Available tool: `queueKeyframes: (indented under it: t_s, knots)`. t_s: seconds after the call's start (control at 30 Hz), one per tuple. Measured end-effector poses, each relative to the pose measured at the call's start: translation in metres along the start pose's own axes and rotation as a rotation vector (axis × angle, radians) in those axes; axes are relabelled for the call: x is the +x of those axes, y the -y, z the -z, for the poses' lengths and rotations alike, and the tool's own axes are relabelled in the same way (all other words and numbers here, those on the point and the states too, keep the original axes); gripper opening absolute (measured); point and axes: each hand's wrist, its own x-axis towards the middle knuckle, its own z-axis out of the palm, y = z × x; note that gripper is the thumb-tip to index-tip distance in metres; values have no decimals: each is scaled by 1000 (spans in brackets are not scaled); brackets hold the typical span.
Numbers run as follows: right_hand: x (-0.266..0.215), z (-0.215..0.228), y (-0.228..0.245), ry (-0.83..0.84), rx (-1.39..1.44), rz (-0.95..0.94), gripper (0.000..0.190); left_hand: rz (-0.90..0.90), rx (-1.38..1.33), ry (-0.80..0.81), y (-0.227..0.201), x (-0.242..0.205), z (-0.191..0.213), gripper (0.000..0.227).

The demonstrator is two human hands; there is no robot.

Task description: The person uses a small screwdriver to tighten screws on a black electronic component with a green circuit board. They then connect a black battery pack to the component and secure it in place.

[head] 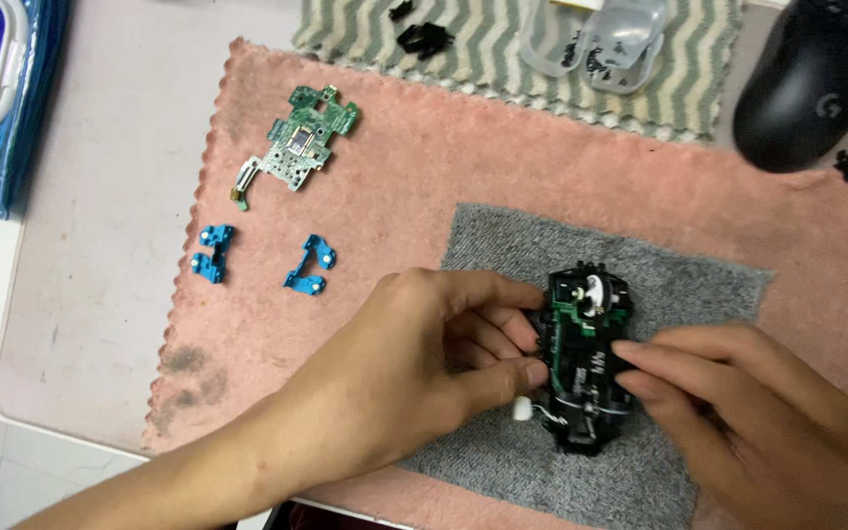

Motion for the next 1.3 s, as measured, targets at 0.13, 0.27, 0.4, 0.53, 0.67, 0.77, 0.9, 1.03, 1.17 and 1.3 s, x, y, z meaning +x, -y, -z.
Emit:
queueKeyframes:
  t_s: [0.13,0.27,0.4,0.53,0.67,0.77,0.9,1.03,1.17,1.3]
  knots:
    - [0,-6,-6,26,23,37,20,-195,216,-87,13,-1,-1,48]
    - [4,-3,-4,34,9,-5,20,-319,324,-137,17,-7,4,41]
    - [4,-1,-8,-53,-22,51,13,-512,432,-159,16,-13,8,24]
    - [0,-7,-7,-55,4,-14,22,-650,426,-130,15,-13,7,25]
    - [-4,-5,-14,65,-59,45,35,-695,489,-110,15,-10,1,34]
    - [-3,-5,-14,118,-24,99,44,-839,641,-109,15,-7,-1,32]
    - [0,-2,-12,194,-25,177,44,-844,635,-131,16,-6,1,33]
    - [-4,-7,-13,185,20,126,41,-858,644,-110,16,-7,7,30]
    - [-3,-10,-12,180,98,60,40,-922,721,-72,16,-9,7,28]
    - [4,-9,-7,170,80,95,32,-926,844,-100,16,-11,4,25]
